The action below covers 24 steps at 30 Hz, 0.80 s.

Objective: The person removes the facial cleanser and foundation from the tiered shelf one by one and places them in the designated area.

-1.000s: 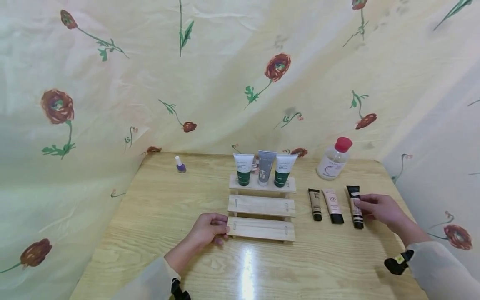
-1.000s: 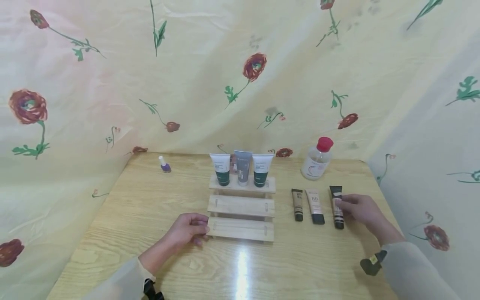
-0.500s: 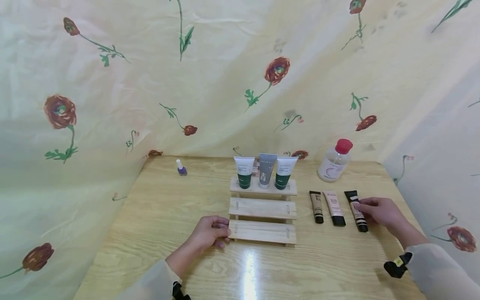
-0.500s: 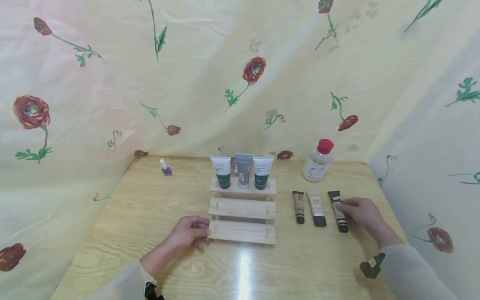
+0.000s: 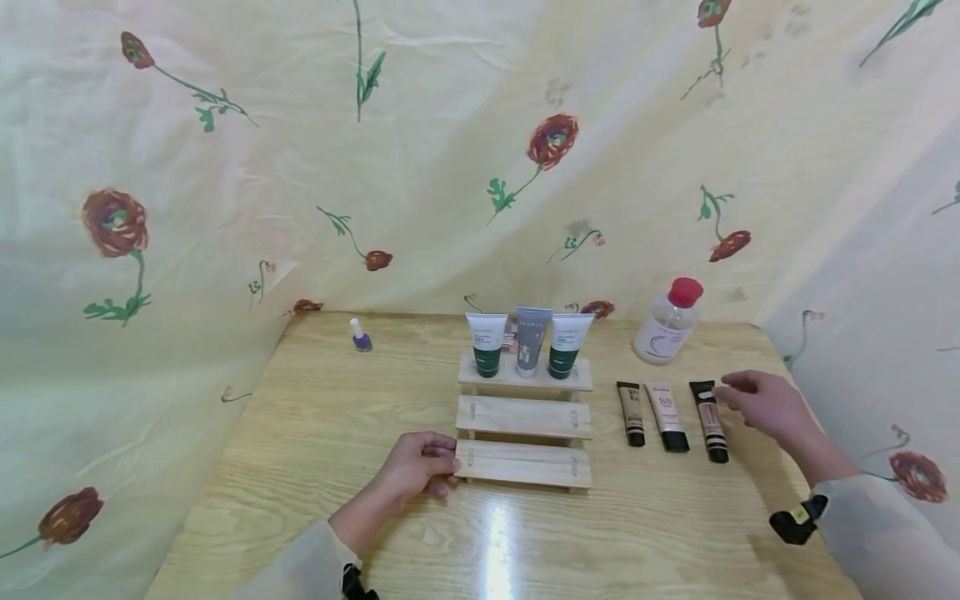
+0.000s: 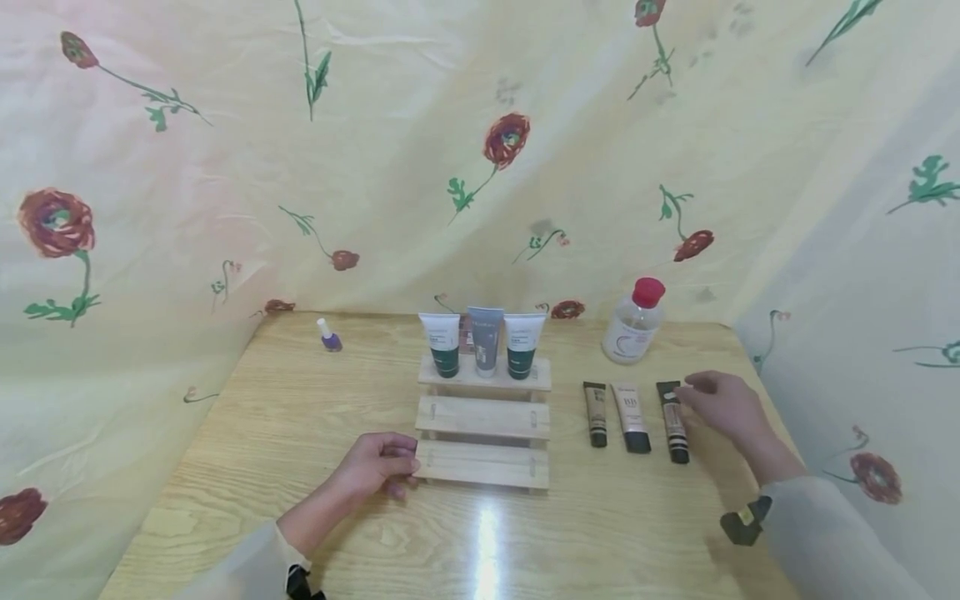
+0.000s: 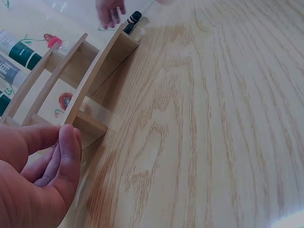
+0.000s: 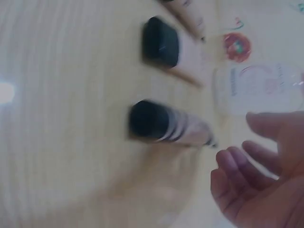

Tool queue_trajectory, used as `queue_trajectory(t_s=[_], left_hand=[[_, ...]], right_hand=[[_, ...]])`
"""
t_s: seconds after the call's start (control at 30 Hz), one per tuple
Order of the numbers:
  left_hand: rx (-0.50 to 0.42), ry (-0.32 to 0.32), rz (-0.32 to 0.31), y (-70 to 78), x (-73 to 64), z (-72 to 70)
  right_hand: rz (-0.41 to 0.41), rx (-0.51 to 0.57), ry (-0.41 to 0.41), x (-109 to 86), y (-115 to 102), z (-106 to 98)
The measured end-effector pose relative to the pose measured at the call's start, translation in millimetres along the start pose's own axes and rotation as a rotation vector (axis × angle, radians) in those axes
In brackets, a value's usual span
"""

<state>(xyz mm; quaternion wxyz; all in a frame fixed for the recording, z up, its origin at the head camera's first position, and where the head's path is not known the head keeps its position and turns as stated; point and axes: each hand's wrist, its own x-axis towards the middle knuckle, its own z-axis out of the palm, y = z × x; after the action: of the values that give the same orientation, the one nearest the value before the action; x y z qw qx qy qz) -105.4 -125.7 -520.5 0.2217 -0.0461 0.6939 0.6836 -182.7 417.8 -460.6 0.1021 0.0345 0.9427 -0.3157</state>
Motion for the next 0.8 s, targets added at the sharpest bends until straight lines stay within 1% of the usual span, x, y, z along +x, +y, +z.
queue_trajectory(t_s=[0.13, 0.2, 0.27, 0.4, 0.5, 0.63, 0.8], left_hand=[[-0.002, -0.005, -0.001, 0.6, -1.2, -0.2], [-0.002, -0.007, 0.0, 1.2, -1.9, 0.0], [-0.001, -0.005, 0.001, 1.6, -2.1, 0.3], [-0.002, 0.004, 0.0, 2.7, -2.0, 0.9], [0.001, 0.01, -0.003, 4.2, -2.6, 1.6], [0.006, 0.012, 0.002, 4.6, -3.4, 2.3], [0.002, 0.009, 0.012, 3.2, -3.3, 2.2]], right_hand=[[-0.133, -0.003, 0.068, 2.7, -22.2, -3.6], [-0.185, 0.001, 0.101, 2.8, -35.9, -5.9], [-0.237, 0.03, 0.123, 1.9, -51.4, -7.0], [-0.312, 0.112, 0.144, -1.4, -84.7, -2.7], [-0.375, 0.166, 0.128, -3.7, -107.8, 5.0], [-0.447, 0.218, 0.068, -6.1, -131.7, 17.4], [-0.459, 0.27, 0.007, -6.5, -154.5, 31.9]])
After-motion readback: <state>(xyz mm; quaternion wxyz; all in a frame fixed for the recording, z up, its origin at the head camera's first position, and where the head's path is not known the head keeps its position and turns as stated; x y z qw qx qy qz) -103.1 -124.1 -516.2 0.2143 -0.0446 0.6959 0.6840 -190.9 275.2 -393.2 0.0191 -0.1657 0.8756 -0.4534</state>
